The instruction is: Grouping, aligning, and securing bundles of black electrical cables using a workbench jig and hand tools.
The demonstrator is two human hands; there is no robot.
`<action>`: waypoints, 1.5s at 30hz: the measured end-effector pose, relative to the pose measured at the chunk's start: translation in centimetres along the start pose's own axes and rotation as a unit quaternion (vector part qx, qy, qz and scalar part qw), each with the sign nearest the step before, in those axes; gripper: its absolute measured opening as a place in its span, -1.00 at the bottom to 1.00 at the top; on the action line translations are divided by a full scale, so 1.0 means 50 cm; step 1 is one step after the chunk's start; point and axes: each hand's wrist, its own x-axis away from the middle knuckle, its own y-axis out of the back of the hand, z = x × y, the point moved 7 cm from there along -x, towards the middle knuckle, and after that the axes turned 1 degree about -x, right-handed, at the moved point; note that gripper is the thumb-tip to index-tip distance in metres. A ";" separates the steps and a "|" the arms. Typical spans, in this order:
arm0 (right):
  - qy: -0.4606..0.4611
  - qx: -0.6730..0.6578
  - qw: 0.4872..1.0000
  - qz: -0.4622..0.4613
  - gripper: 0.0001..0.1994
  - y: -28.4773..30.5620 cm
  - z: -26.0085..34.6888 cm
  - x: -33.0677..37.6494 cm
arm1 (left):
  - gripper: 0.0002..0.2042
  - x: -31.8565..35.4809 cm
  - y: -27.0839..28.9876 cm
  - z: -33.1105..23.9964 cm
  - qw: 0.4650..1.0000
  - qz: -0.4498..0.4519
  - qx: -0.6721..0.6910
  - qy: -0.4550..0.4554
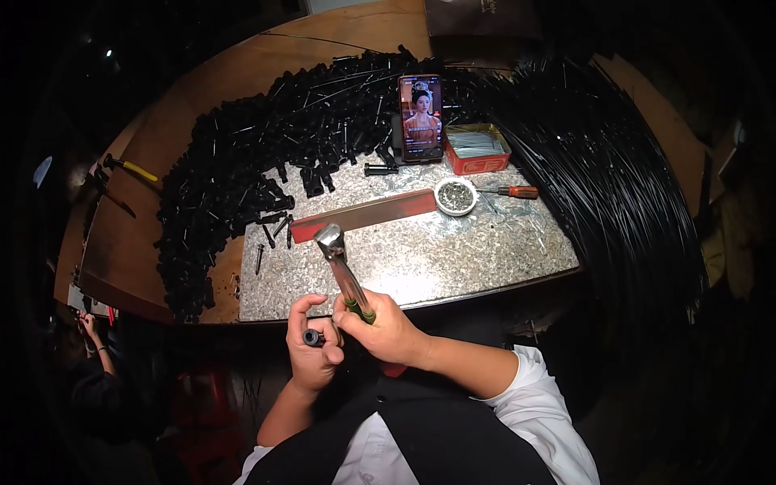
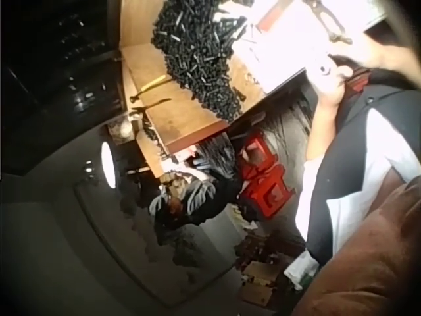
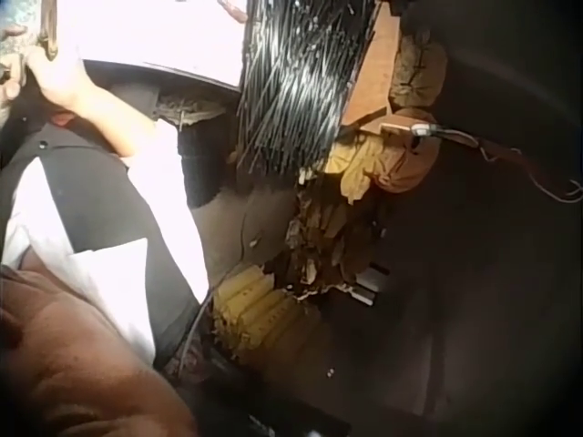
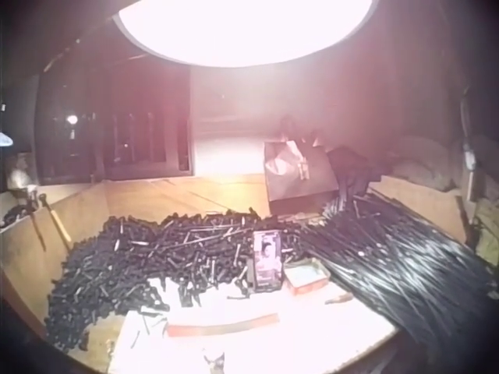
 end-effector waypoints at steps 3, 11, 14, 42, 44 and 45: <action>-0.006 -0.014 0.999 0.049 -0.90 -0.024 0.011 0.006 | -0.07 -0.010 -0.012 -0.016 0.999 -0.023 0.029 0.022; 0.006 0.008 1.000 0.022 -0.86 -0.045 0.012 0.013 | -0.04 -0.008 -0.002 -0.021 1.000 -0.026 0.017 -0.005; 0.020 0.027 0.999 0.024 -0.85 -0.049 0.016 0.014 | -0.04 -0.006 0.003 -0.016 0.999 -0.035 0.004 -0.012; 0.149 0.117 0.981 0.037 -0.93 -0.065 0.021 0.010 | -0.10 0.005 0.026 -0.022 0.997 -0.063 -0.032 0.036; 0.163 0.098 0.981 0.037 -0.90 -0.064 0.023 0.010 | -0.16 0.005 0.032 -0.007 0.996 -0.052 -0.059 0.033; 0.205 0.135 0.968 0.054 -0.87 -0.069 0.036 0.011 | -0.22 0.006 0.034 -0.001 0.995 -0.042 -0.086 0.029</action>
